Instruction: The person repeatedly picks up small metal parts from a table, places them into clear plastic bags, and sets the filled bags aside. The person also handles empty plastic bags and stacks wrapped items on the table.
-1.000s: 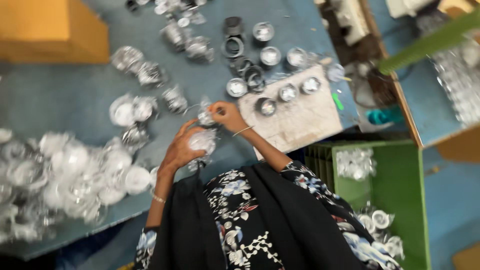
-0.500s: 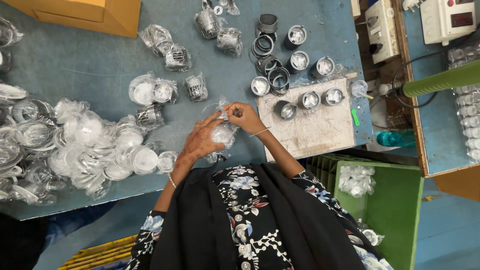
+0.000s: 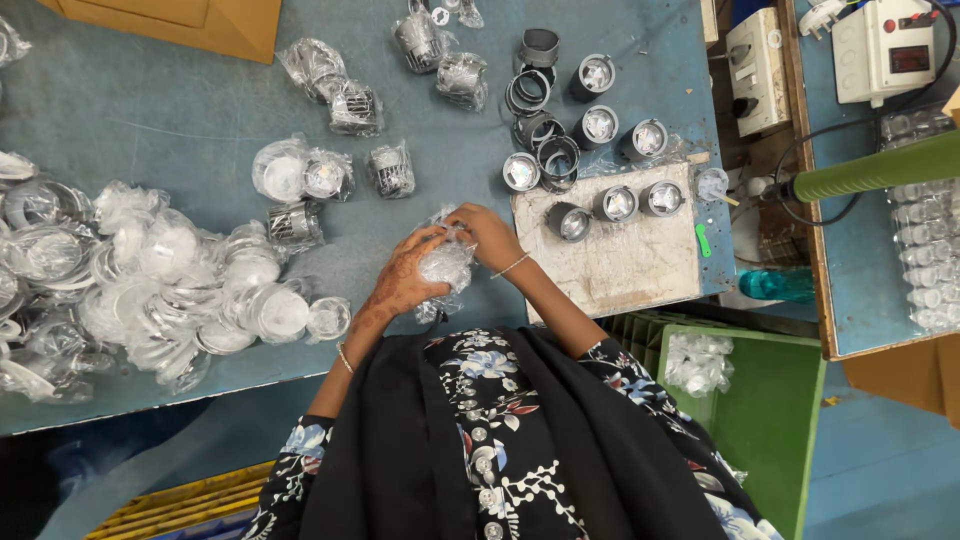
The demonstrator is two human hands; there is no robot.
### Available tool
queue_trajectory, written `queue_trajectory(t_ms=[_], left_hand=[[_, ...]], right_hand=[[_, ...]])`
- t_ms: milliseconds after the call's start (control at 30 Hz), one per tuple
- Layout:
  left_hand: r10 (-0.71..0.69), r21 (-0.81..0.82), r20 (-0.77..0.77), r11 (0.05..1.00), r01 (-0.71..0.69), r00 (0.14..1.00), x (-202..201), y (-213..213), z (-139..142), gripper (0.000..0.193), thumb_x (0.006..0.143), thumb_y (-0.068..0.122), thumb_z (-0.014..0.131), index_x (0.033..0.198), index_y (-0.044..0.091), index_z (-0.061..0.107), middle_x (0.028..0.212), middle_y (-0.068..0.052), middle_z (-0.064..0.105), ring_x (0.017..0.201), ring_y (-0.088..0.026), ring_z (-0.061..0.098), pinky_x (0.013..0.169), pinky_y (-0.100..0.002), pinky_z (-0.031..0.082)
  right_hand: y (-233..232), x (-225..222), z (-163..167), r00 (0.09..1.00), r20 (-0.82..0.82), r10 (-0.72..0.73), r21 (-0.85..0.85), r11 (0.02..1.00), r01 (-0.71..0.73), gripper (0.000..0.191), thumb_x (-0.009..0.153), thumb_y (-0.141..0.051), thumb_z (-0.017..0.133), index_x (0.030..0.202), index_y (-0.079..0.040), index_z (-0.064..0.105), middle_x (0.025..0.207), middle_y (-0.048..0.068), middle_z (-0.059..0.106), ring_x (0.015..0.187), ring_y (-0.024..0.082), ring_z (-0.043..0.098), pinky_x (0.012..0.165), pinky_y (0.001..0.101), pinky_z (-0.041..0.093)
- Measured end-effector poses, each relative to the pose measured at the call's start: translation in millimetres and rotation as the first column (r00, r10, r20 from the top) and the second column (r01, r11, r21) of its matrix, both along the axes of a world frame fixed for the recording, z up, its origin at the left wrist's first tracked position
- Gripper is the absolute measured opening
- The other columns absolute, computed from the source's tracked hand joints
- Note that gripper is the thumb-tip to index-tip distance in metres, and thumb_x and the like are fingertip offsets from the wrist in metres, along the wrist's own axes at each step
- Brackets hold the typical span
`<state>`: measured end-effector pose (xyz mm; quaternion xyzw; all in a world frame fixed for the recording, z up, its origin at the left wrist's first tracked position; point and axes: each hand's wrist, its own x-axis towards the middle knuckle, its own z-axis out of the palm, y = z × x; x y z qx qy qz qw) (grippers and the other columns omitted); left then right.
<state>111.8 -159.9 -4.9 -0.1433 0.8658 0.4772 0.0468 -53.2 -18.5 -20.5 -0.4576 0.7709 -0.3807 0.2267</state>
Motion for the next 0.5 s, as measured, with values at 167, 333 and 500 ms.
queue_trajectory(t_ms=[167, 333, 500], left_hand=[[0.062, -0.025, 0.058, 0.998, -0.061, 0.996, 3, -2, 8, 0.083, 0.059, 0.024, 0.085, 0.138, 0.016, 0.060, 0.146, 0.003, 0.050, 0.137, -0.028, 0.046, 0.113, -0.040, 0.040], [0.104, -0.033, 0.028, 0.994, -0.103, 0.994, 10, -2, 22, 0.074, 0.061, 0.025, 0.085, 0.132, 0.016, 0.066, 0.141, 0.005, 0.054, 0.132, -0.026, 0.053, 0.110, -0.038, 0.045], [0.142, 0.042, 0.155, 0.988, -0.150, 0.978, 30, -10, 23, 0.068, 0.063, 0.026, 0.083, 0.128, 0.016, 0.068, 0.136, 0.005, 0.057, 0.124, -0.023, 0.061, 0.107, -0.036, 0.049]], right_hand=[[-3, 9, 7, 0.971, -0.200, -0.133, -0.074, 0.990, 0.121, 0.014, 0.085, -0.009, 0.071, 0.096, -0.006, 0.064, 0.097, 0.012, 0.067, 0.093, 0.034, 0.064, 0.076, 0.0430, 0.052], [0, 18, -8, 0.951, -0.119, -0.285, -0.104, 0.956, 0.274, 0.018, 0.083, -0.008, 0.071, 0.091, -0.004, 0.056, 0.090, 0.013, 0.063, 0.084, 0.032, 0.065, 0.071, 0.0419, 0.051], [12, -23, -30, 0.816, 0.153, -0.558, -0.210, 0.788, 0.578, 0.010, 0.095, -0.010, 0.064, 0.096, -0.003, 0.057, 0.083, 0.013, 0.063, 0.073, 0.033, 0.067, 0.065, 0.0433, 0.056]])
